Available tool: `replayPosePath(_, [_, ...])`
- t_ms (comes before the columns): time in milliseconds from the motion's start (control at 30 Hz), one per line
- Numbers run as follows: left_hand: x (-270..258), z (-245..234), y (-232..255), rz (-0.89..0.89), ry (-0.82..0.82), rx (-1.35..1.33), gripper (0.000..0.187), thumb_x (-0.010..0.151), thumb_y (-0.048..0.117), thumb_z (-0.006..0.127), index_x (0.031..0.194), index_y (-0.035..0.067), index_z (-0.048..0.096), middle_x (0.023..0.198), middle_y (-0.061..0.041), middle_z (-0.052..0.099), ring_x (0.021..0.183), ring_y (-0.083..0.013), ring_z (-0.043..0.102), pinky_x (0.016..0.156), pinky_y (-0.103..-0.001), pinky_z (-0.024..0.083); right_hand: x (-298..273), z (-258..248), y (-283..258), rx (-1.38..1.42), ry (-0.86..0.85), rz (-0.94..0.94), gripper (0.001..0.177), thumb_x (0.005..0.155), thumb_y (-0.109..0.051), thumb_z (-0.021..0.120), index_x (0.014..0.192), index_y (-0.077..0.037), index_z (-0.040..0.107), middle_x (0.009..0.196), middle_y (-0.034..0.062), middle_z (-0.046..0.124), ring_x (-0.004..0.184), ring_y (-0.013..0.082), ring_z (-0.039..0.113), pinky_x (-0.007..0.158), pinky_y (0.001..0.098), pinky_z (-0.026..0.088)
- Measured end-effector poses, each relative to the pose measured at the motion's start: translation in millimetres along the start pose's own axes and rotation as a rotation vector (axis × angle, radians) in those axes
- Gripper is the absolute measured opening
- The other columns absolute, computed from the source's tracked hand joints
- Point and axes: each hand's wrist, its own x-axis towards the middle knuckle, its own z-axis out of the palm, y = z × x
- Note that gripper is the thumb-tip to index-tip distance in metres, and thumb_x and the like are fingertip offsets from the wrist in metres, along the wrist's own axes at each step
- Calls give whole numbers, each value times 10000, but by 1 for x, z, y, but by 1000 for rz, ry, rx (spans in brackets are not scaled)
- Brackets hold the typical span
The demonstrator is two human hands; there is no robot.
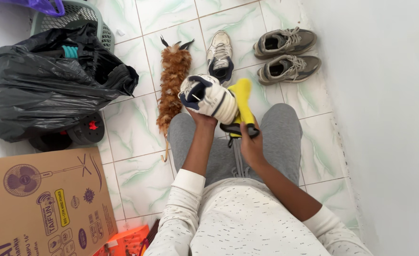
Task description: The person sits on the floor and cleans several pairs of sneakers. They use a feather duster to remove loose dust and a yellow cloth to wipe the surfaces of each shoe. The shoes are handled one at a time and placed back on the floor after cleaning.
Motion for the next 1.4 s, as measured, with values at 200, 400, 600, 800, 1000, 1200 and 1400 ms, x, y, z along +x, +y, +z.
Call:
replayPosePath(200, [7,-7,-3,42,36,-28,582,977,584,412,1248,136,666,1222,-65,699,1136,-271,666,1000,-440,551,3,-6,8,306,123,240,214,972,-207,682,1135,-89,609,864,-16,601,601,72,477,496,264,345])
replayPosePath(400, [2,-20,-10,160,130,70,561,1018,541,390,1299,129,647,1275,-62,689,1190,-251,656,1036,-412,544,15,-12,-37,-76,153,-240,536,1082,-213,562,1591,-79,459,1167,151,644,885,207,538,727,314,446])
replayPosePath(600, [21,-50,-43,48,137,109,599,1038,539,362,1350,92,609,1304,-107,675,1199,-275,647,1032,-420,553,11,26,-72,-1000,94,-986,719,898,-90,589,1585,-34,382,1661,146,352,1580,398,207,1272,567,122])
replayPosePath(800, [28,-83,-43,-279,-38,70,832,954,708,197,1370,90,568,1358,-197,614,1193,-392,606,989,-511,541,-17,25,-63,-1321,-91,-1228,662,870,-126,653,1516,-64,524,1619,66,465,1565,327,288,1275,594,60])
replayPosePath(1000, [29,-75,-33,-310,126,-14,910,905,773,187,1364,86,567,1369,-195,603,1217,-398,590,995,-510,516,-12,-5,-80,-1231,-440,-1146,646,719,-79,686,1357,0,620,1460,105,586,1504,267,374,1268,547,156])
replayPosePath(1200, [22,-56,-18,-89,139,117,598,993,566,426,1342,126,633,1351,-121,640,1226,-304,622,1038,-457,531,-7,-39,-74,-737,-546,-908,415,760,72,670,1139,-90,712,1286,41,727,1419,243,575,1306,498,294])
replayPosePath(1400, [12,-34,4,-58,191,139,575,969,567,469,1313,139,639,1283,-68,682,1208,-257,638,1043,-430,538,-1,-80,-42,-169,-170,-274,421,732,98,516,1114,-22,645,1011,35,650,937,160,618,861,321,497])
